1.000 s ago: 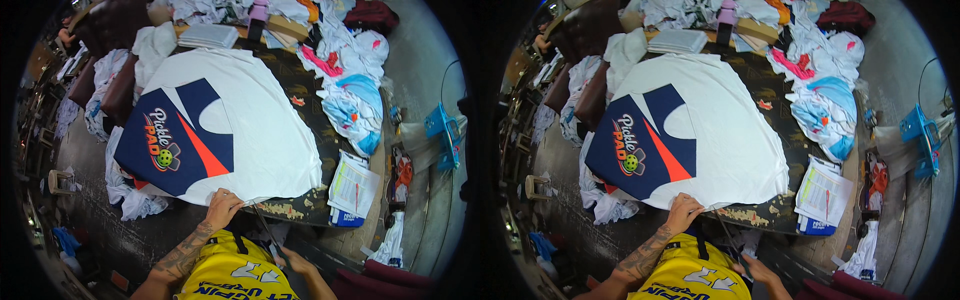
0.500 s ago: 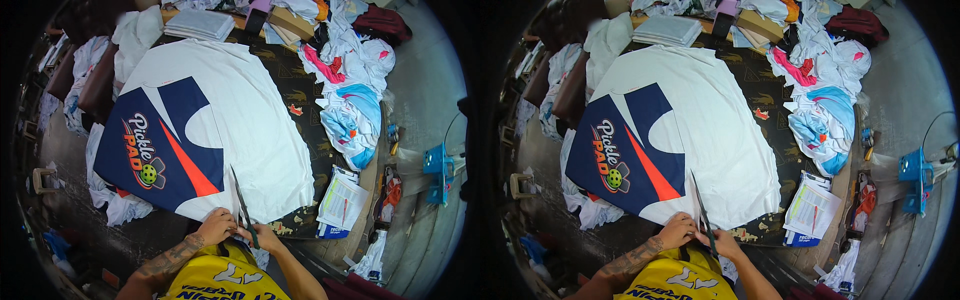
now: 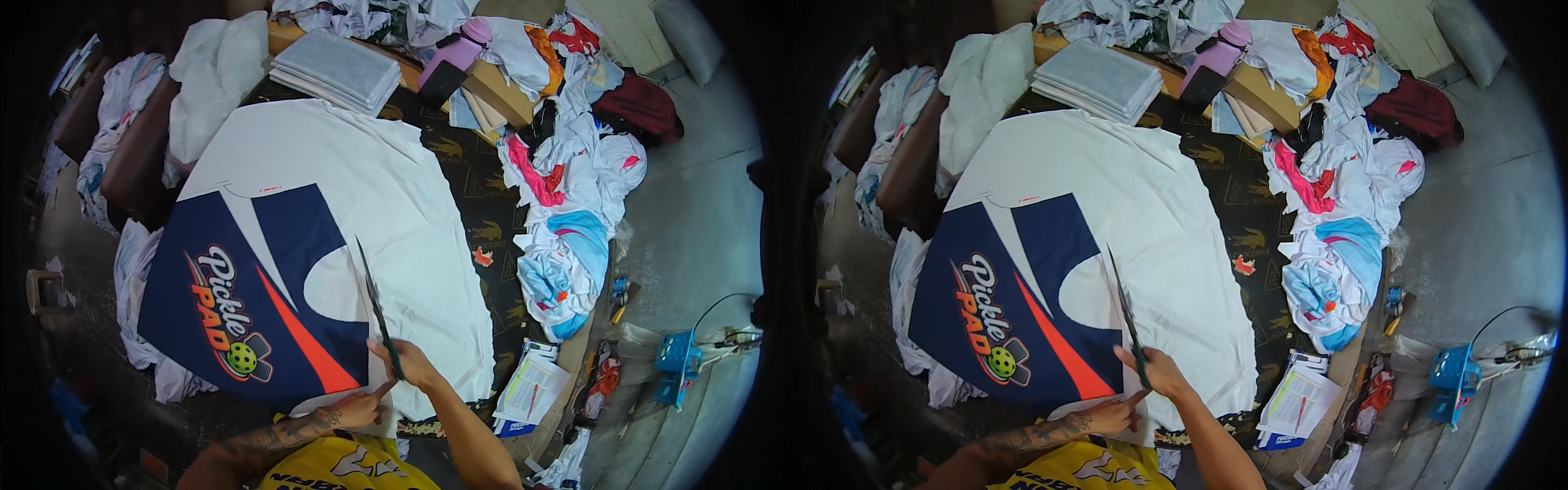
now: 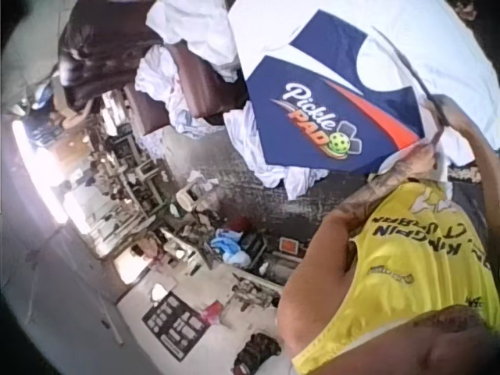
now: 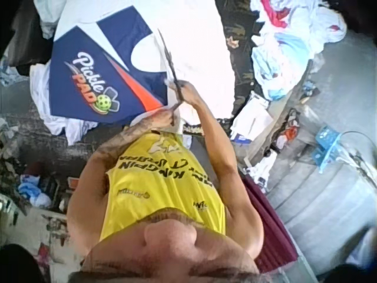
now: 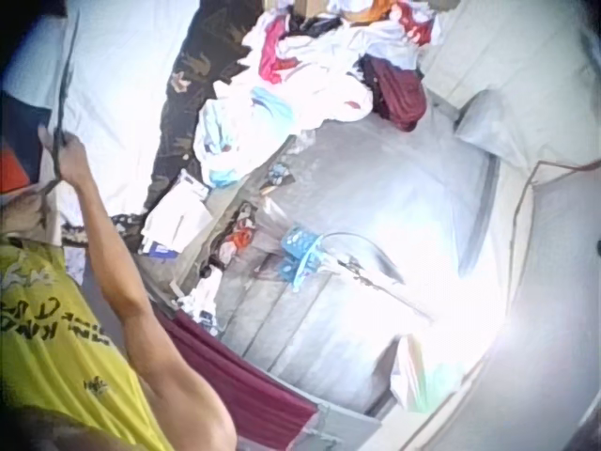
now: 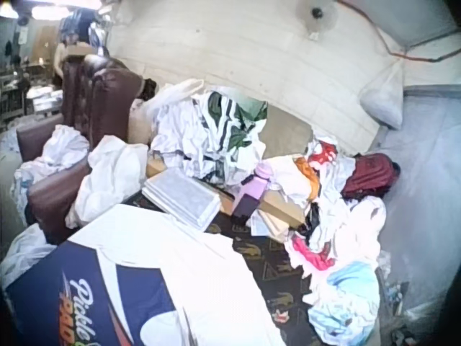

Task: The person cuts a large piece of white fabric with a blue and red design using shears on a cluttered table. They repeatedly fold the fabric, cut along edges, and stack the cut pieces while occasionally consulting a paper document.

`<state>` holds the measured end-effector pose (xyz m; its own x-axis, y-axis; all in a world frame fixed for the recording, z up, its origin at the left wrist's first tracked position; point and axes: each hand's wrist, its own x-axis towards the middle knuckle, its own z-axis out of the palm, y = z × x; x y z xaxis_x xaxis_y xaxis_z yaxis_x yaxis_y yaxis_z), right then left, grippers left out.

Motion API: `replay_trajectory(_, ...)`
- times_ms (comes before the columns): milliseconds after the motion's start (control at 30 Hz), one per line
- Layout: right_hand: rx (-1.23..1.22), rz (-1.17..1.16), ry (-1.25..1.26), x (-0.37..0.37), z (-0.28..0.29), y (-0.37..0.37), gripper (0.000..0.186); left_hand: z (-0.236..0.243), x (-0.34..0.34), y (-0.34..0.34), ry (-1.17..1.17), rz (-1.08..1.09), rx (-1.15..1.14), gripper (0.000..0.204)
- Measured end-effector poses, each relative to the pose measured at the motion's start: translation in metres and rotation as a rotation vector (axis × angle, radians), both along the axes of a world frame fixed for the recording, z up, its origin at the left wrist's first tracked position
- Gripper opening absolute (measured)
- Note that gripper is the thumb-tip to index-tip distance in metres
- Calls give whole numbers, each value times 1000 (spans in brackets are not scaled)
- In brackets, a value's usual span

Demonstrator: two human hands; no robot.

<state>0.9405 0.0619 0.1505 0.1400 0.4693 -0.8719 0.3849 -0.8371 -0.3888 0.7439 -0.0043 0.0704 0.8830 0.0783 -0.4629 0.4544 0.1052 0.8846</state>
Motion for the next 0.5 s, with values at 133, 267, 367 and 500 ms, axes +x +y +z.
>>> replay_trajectory(133,9,25,137,7,-3,73,93,-21,23,8,-38,-111,-30,89)
replay_trajectory(267,26,259,7,3,4,91,93,-11,27,4,-75,-258,-169,106)
replay_trajectory(367,11,82,4,-3,8,75,91,5,21,-6,-99,-275,-255,100)
replay_trajectory(500,130,1,-4,-4,5,56,84,10,11,-36,-50,-363,-295,94)
